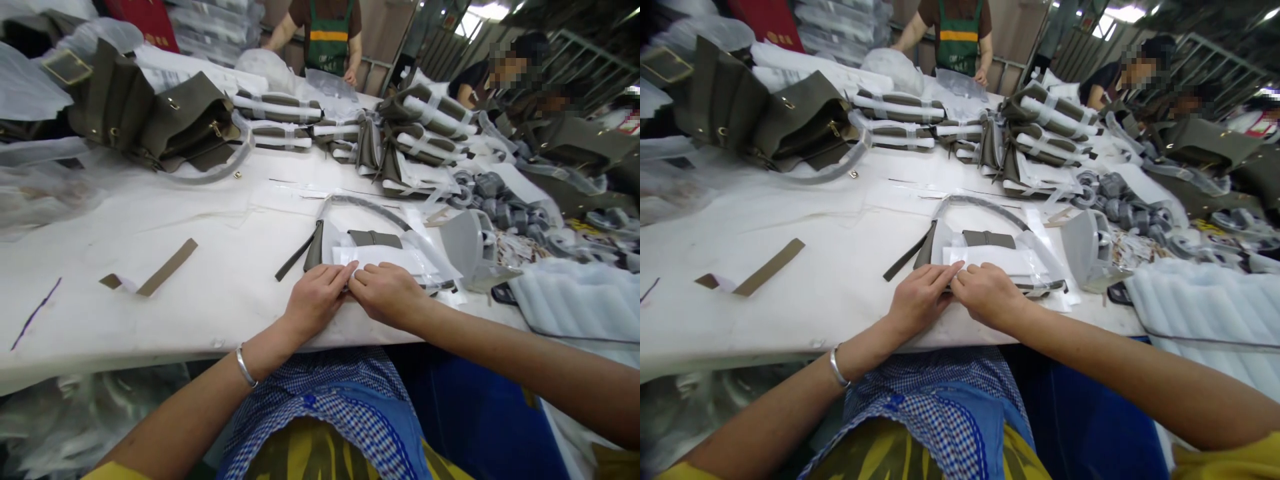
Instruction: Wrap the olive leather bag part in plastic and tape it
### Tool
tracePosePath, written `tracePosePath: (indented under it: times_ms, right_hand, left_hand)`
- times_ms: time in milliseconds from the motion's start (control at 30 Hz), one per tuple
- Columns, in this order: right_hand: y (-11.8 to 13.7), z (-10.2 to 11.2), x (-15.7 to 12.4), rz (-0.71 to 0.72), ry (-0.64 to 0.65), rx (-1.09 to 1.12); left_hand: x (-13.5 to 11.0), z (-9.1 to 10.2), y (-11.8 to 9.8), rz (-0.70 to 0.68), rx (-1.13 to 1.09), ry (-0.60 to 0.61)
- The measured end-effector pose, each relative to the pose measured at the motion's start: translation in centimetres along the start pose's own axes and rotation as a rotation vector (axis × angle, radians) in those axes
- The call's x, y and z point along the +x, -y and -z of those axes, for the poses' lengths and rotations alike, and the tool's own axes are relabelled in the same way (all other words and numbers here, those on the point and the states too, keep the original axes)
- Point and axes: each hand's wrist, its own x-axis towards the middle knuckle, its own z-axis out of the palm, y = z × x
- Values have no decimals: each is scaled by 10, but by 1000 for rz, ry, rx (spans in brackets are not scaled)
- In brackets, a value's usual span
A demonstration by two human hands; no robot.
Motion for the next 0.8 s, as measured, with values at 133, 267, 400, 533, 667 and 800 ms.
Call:
tracePosePath:
  times_ms: [133,267,400,533,667,800]
  right_hand:
    - [1,21,2,-33,150,17]
    - [9,40,2,-31,260,-24]
    - [18,46,7,-10,297,-78]
    - [13,52,20,30,359,-85]
    - [-7,56,37,149,365,-51]
    - [-30,51,49,279,371,-15]
  left_hand:
    - [0,-2,-1,5,20,-9]
    - [-1,-1,-1,25,15,-7]
    - [-1,-1,-1,36,23,-19]
    - [-2,-1,0,44,2,-18]
    - [-3,0,1,63,-27,-5]
    - [-3,0,1,90,-30,-10]
